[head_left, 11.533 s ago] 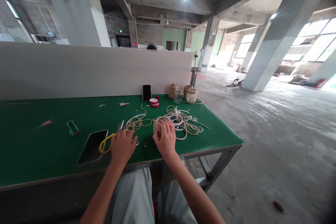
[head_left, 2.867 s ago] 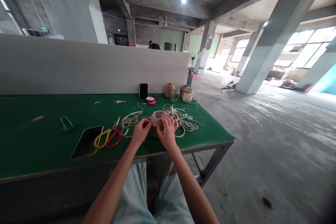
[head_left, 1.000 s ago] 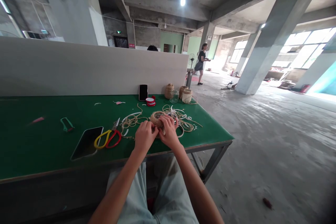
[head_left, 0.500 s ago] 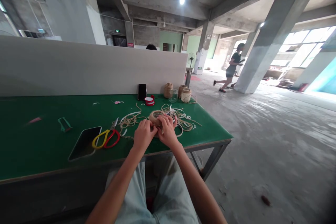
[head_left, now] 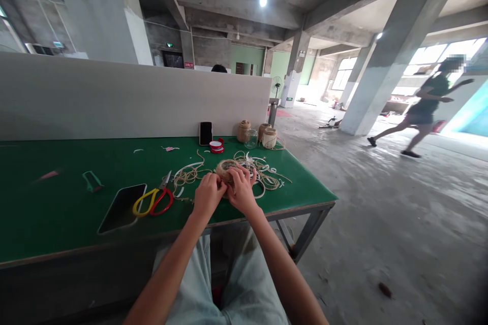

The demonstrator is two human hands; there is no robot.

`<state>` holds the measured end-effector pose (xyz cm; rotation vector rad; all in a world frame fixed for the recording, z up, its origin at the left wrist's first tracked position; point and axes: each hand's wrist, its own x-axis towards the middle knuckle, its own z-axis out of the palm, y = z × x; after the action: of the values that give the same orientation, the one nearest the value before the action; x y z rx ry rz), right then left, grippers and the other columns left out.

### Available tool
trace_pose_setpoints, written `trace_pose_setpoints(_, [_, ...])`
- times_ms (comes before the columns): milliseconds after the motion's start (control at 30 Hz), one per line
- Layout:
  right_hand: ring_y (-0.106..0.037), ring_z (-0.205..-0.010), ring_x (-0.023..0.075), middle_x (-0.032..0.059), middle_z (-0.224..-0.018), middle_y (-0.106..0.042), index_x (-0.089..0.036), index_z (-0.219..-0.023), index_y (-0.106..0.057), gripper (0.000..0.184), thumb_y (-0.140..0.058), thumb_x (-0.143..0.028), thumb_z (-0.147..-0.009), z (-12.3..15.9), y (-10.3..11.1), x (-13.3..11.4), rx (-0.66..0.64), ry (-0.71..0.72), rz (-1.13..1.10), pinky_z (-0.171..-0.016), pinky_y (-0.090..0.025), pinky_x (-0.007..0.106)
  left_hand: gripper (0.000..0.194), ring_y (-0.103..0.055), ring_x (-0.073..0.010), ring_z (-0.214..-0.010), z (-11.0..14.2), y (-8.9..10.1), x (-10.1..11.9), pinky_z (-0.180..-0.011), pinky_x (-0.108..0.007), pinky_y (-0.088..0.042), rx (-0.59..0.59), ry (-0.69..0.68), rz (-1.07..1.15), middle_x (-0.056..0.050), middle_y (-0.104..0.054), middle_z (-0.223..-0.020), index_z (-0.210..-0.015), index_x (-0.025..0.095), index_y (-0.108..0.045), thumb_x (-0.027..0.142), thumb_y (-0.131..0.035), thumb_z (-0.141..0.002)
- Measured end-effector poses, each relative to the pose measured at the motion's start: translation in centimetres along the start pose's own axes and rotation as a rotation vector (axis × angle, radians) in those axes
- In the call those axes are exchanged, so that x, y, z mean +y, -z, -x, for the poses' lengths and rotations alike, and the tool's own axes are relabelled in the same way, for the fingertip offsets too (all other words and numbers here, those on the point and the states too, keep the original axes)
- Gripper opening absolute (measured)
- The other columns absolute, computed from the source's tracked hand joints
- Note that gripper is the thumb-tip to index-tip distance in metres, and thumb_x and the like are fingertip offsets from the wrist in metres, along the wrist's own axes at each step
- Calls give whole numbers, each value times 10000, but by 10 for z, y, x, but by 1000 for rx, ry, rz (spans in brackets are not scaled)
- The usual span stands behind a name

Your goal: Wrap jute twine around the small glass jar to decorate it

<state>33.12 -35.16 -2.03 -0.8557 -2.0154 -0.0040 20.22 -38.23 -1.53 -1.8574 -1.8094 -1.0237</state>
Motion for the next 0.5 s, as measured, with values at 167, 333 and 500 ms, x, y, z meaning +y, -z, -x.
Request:
trace_pose_setpoints(167, [-350,-1265,264,69,-1249,-558,-202,-1184,-477,401,-493,-172,-784,1,-2,-2,18,-19,7,-1098,8,523,118,-543,-214,-782,-1,0,-3,-680,-297,-430,1,-9,-23,-50,-555,-746,-700,206,-456,168,-476,-810])
trace_pose_setpoints(333, [-356,-1258,266,70,-1255,-558,-207,-1185,-478,391,-498,-185,-795,2,-4,-2,29,-36,11,-1095,-12,520,103,-543,-211,-804,0,3,-4,-702,-294,-434,-11,-33,-32,-52,-563,-765,-731,198,-481,188,-468,-832])
trace_pose_setpoints(500, [-361,-1258,269,79,-1256,-559,-204,-1183,-481,381,-492,-194,-802,2,-5,-3,35,-39,28,-1096,-25,521,96,-550,-206,-819,0,7,-2,-700,-284,-434,-35,-34,-45,-51,-575,-782,-744,197,-492,213,-482,-838])
